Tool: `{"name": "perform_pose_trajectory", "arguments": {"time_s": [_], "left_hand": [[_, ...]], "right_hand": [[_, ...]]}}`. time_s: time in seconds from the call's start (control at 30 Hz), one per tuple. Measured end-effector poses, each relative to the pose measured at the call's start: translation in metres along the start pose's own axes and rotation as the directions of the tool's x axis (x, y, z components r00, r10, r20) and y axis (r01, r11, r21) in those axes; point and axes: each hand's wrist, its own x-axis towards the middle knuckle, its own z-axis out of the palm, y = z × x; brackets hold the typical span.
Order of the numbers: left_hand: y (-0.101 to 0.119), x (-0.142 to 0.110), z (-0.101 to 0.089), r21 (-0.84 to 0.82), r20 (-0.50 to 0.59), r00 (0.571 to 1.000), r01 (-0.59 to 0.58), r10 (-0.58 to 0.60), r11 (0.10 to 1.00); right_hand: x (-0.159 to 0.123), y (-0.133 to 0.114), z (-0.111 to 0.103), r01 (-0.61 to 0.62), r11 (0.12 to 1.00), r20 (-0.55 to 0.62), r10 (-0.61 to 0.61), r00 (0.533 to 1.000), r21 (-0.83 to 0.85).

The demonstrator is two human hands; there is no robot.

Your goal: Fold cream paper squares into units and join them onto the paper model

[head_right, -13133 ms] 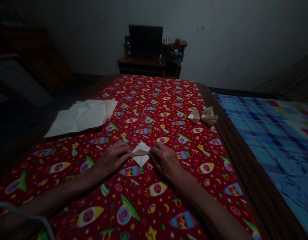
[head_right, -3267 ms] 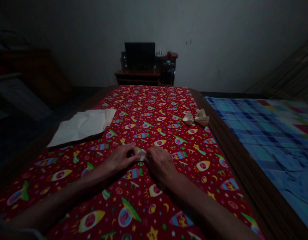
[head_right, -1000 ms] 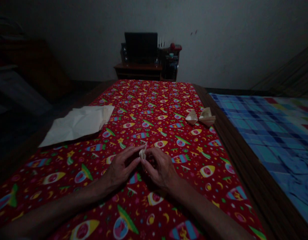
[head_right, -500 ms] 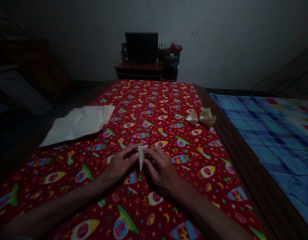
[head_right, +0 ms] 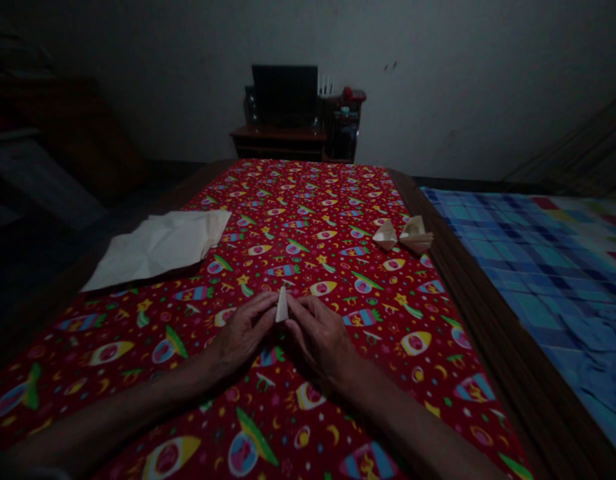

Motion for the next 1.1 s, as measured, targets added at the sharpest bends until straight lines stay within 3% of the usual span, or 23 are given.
{"name": "perform_pose_trajectory", "arguments": {"time_s": [0.1,0.23,0.3,0.47,0.9,1.1], "left_hand": [[0.001,-0.002,0.002,0.000,0.007,1.000,0.018,-0.018,1.000],[0.004,-0.008,0.005,-0.045,0.004,0.998,0.060,-0.060,0.997],[0.006,-0.011,0.005,0.010,0.020,0.997,0.069,-0.069,0.998],[0.008,-0.014,0.003,0.175,0.025,0.999,0.028,-0.033,0.984],[0.006,-0.012,-0.001,0.165,0.102,0.992,-0.091,0.075,0.982],[0.004,-0.011,0.000,0.180,0.120,0.988,-0.118,0.097,0.977]], "right_hand": [[-0.001,-0.001,0.004,0.014,0.995,-0.026,-0.017,1.000,-0.098],[-0.002,-0.002,0.006,0.035,0.994,-0.034,-0.039,0.999,-0.103],[-0.003,-0.002,0.006,0.060,0.993,-0.035,-0.064,0.997,-0.104],[-0.005,-0.001,0.005,0.076,0.992,0.016,-0.075,0.997,-0.101],[-0.005,-0.002,0.000,0.033,0.999,0.065,-0.030,0.997,-0.037],[-0.003,-0.006,0.001,0.163,0.951,0.012,-0.166,0.986,-0.263]]}}
